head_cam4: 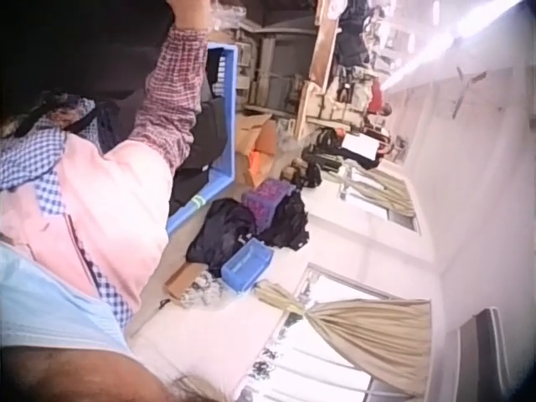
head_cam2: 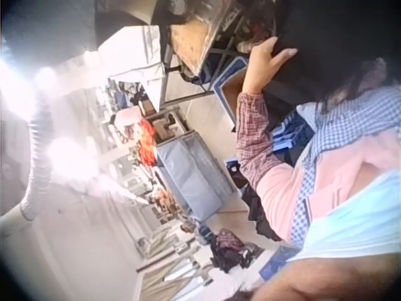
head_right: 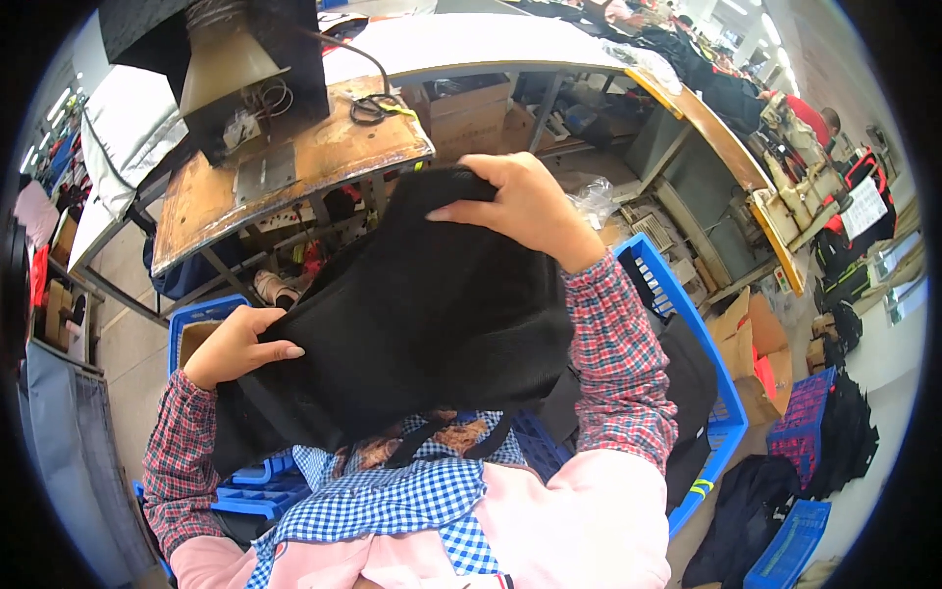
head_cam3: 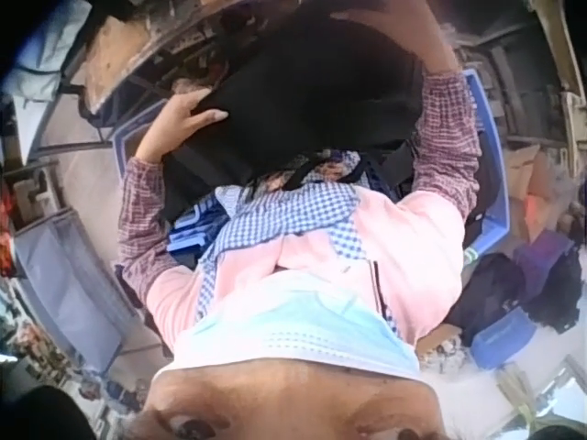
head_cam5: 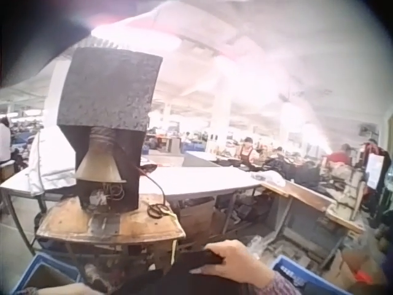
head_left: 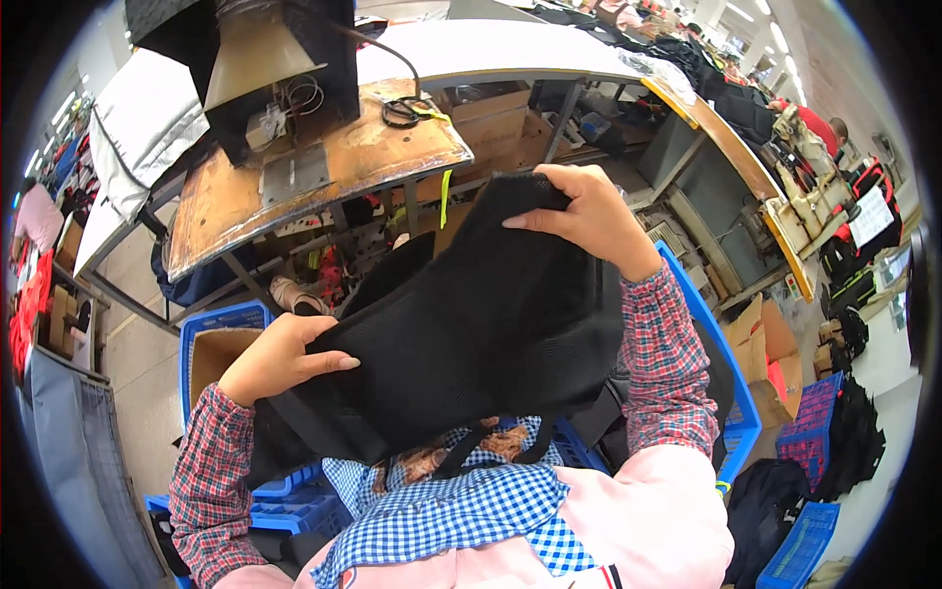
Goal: Trimming excess threads and assembling black fabric bag components using scissors at a manufacturing workstation.
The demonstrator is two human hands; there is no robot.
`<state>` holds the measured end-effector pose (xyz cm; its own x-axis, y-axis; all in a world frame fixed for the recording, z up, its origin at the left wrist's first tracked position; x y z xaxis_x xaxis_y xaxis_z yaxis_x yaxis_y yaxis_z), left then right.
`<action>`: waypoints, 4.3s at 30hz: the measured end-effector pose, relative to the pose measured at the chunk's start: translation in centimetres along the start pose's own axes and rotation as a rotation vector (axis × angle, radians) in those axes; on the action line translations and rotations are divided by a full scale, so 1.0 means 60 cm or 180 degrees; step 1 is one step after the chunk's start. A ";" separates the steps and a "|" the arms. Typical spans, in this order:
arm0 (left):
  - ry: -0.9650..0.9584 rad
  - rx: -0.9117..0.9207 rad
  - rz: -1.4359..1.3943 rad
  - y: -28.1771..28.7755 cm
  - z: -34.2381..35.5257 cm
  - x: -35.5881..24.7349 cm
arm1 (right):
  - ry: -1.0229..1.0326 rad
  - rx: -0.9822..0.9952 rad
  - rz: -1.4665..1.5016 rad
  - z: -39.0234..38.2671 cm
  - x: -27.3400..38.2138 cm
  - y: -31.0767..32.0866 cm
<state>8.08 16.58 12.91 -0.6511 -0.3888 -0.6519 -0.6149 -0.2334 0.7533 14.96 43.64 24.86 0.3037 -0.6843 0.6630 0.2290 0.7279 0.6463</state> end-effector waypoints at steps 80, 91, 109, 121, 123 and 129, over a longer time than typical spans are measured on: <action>0.1083 -0.0811 -0.0863 0.416 0.206 0.429 | -0.1731 0.1430 0.2894 0.456 -0.137 -0.415; 0.1399 -0.0569 -0.1055 0.404 0.188 0.391 | -0.1735 0.1209 0.2851 0.453 -0.149 -0.392; 0.1352 -0.0720 -0.1275 0.411 0.194 0.406 | -0.1626 0.1174 0.3051 0.459 -0.153 -0.394; 0.1216 -0.0582 -0.0781 0.418 0.213 0.410 | -0.1632 0.1163 0.3155 0.463 -0.162 -0.394; 0.1264 -0.0625 -0.0815 0.416 0.211 0.401 | -0.1617 0.1245 0.3147 0.461 -0.160 -0.395; 0.1378 -0.0754 -0.0845 0.419 0.197 0.424 | -0.1707 0.0875 0.3197 0.448 -0.145 -0.373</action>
<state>-29.18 11.37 14.22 -0.2147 -0.6082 -0.7642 -0.5834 -0.5477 0.5998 -17.66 32.12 14.81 -0.2095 0.2138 0.9541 -0.1194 0.9629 -0.2420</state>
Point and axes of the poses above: each hand's wrist, its own z-axis towards the middle knuckle, its own y-axis out of the back of the hand, x = y × z, the point moved 10 cm from there along z, towards the middle knuckle, and after that the axes turned 12 degrees about z, right-handed, at the moved point
